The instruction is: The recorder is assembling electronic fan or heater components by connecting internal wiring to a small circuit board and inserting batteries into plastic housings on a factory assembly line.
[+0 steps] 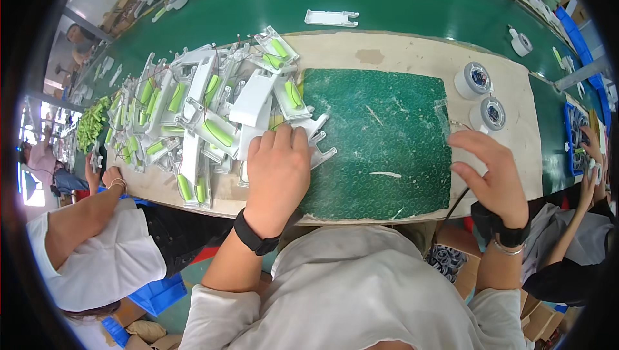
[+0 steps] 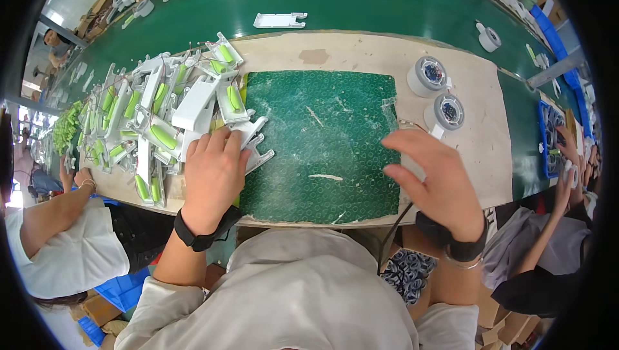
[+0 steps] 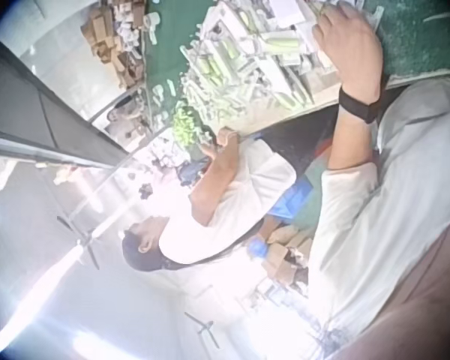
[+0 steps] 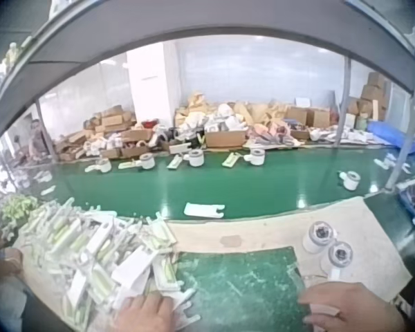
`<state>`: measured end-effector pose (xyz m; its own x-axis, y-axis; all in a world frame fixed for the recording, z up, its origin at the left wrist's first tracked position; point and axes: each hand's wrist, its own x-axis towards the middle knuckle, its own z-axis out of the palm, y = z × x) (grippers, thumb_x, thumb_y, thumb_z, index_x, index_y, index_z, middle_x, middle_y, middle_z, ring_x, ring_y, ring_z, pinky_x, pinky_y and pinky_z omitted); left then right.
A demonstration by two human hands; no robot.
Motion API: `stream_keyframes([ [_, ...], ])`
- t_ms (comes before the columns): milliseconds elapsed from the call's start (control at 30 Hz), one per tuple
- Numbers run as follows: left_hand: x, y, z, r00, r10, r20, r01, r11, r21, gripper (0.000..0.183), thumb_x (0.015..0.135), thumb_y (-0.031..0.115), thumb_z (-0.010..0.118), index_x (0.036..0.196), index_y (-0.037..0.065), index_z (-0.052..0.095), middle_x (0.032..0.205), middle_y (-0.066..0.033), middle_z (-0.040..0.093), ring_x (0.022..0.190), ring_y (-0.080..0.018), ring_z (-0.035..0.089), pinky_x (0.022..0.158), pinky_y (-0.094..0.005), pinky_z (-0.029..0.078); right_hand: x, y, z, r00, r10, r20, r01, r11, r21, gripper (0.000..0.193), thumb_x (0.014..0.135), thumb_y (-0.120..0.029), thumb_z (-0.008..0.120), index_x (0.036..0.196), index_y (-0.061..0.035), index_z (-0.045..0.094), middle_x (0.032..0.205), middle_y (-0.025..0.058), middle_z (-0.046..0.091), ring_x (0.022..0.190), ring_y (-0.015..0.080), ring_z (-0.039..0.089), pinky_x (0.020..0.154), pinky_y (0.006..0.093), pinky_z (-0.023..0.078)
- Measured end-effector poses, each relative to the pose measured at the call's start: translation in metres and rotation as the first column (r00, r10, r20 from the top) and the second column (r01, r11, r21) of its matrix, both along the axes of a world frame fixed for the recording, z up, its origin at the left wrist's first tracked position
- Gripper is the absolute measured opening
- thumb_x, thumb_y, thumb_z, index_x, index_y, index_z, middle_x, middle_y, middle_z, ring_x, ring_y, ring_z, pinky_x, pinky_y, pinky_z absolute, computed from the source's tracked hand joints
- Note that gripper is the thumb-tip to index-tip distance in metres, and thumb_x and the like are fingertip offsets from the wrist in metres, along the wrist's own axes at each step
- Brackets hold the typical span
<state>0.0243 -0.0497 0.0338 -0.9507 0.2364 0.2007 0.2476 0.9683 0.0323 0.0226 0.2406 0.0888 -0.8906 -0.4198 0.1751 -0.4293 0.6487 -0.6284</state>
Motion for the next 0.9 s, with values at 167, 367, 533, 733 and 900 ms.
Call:
stream_keyframes([
  [167, 0.002, -0.017, -0.002, 0.996, -0.083, -0.027, 0.082, 0.996, -0.033, 0.013, 0.073, 0.010, 0.059, 0.083, 0.003, 0.055, 0.071, -0.0081, 0.056, 0.068, -0.0242, 0.056, 0.064, -0.0352, 0.042, 0.022, -0.031, -0.012, 0.999, 0.028, 0.040, -0.027, 0.999, -0.022, 0.026, 0.074, -0.010, 0.064, 0.098, -0.0027, 0.058, 0.095, 0.0143, 0.060, 0.089, 0.0317, 0.057, 0.076, 0.0354, 0.046],
  [367, 0.001, -0.012, 0.013, 0.981, -0.050, -0.188, 0.058, 0.997, 0.041, 0.013, 0.077, 0.004, 0.057, 0.090, 0.000, 0.058, 0.065, -0.0100, 0.057, 0.059, -0.0201, 0.057, 0.058, -0.0304, 0.045, 0.033, -0.050, -0.035, 0.995, 0.081, 0.060, -0.070, 0.982, -0.176, 0.019, 0.075, -0.011, 0.065, 0.092, -0.0042, 0.060, 0.091, 0.0113, 0.060, 0.084, 0.0292, 0.057, 0.071, 0.0351, 0.047],
  [533, 0.018, 0.007, 0.022, 0.995, 0.067, 0.078, -0.102, 0.579, 0.809, 0.017, 0.079, 0.002, 0.058, 0.096, -0.001, 0.061, 0.072, -0.0060, 0.062, 0.063, -0.0118, 0.058, 0.059, -0.0223, 0.045, 0.032, -0.073, -0.043, 0.995, 0.028, 0.092, 0.008, 0.928, -0.372, 0.017, 0.076, -0.008, 0.064, 0.091, -0.0033, 0.060, 0.086, 0.0110, 0.061, 0.078, 0.0244, 0.059, 0.068, 0.0308, 0.047],
  [733, 0.026, 0.033, 0.016, 0.943, -0.110, 0.314, -0.295, 0.160, 0.942, 0.020, 0.082, 0.005, 0.060, 0.101, -0.002, 0.059, 0.081, -0.0023, 0.061, 0.071, -0.0038, 0.053, 0.064, -0.0175, 0.042, 0.030, -0.081, -0.051, 0.841, -0.030, 0.540, 0.483, 0.493, -0.724, 0.025, 0.086, -0.015, 0.056, 0.103, 0.0040, 0.058, 0.086, 0.0064, 0.061, 0.076, 0.0084, 0.055, 0.067, 0.0230, 0.046],
  [900, 0.033, 0.053, 0.007, 0.945, -0.174, 0.278, -0.247, 0.178, 0.953, 0.020, 0.083, 0.004, 0.058, 0.102, -0.002, 0.058, 0.082, -0.0029, 0.062, 0.072, -0.0040, 0.053, 0.063, -0.0181, 0.043, 0.036, -0.072, -0.056, 0.759, 0.041, 0.650, 0.633, 0.192, -0.750, 0.026, 0.086, -0.017, 0.057, 0.103, 0.0033, 0.059, 0.087, 0.0063, 0.061, 0.074, 0.0081, 0.053, 0.068, 0.0219, 0.045],
])
